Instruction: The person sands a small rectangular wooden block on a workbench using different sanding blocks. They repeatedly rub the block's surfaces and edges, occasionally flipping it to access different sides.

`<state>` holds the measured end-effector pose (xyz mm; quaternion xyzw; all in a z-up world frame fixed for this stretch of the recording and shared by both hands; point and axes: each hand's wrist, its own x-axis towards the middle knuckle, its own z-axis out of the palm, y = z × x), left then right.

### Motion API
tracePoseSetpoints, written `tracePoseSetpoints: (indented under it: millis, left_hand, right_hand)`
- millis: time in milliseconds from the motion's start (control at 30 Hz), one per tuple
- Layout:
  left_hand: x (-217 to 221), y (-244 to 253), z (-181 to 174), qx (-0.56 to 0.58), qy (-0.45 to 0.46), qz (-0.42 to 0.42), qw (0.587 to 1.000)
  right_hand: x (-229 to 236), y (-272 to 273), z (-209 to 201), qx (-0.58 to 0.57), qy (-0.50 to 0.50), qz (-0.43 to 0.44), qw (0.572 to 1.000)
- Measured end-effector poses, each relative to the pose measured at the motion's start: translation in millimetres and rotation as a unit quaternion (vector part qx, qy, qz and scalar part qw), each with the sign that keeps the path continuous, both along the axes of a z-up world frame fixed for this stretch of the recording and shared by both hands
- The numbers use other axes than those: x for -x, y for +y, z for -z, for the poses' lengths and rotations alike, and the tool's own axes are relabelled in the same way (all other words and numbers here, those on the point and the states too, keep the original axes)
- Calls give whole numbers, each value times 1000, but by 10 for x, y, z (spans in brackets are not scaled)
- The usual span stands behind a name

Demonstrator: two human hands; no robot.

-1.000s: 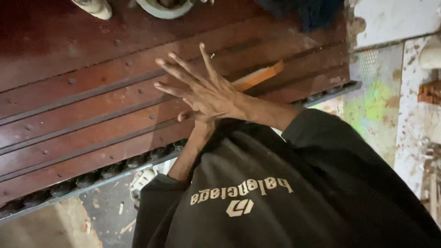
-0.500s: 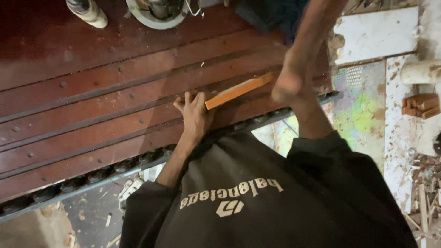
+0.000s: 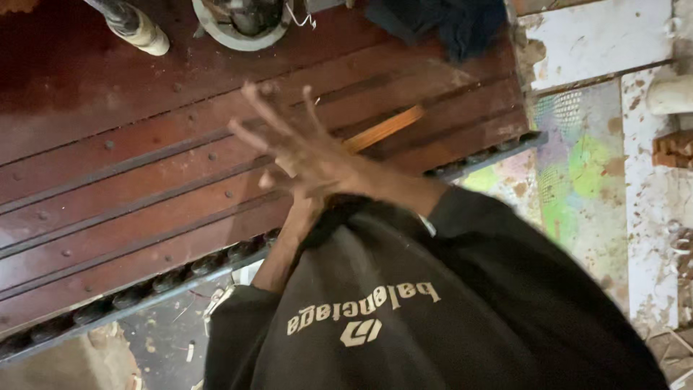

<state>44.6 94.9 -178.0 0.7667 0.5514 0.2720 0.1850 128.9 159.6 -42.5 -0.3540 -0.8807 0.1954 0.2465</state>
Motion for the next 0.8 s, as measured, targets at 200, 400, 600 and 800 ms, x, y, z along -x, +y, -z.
tracePoseSetpoints:
  millis: [200,400,600,800]
  left_hand:
    - [77,87,-188,-10,-6,9,1000]
    - [84,153,-304,-53,11,28,998]
    - [77,200,-109,-8,26,15,1000]
    - [5,213,22,54,83,6,995]
  right_hand:
    - [-1006,158,596,14,-164,128,978]
    - [-1803,387,773,-55,-137,230,962]
    - [-897,211,208,26,-320,126,939]
    - [-533,130,33,-19,-145,-79,986]
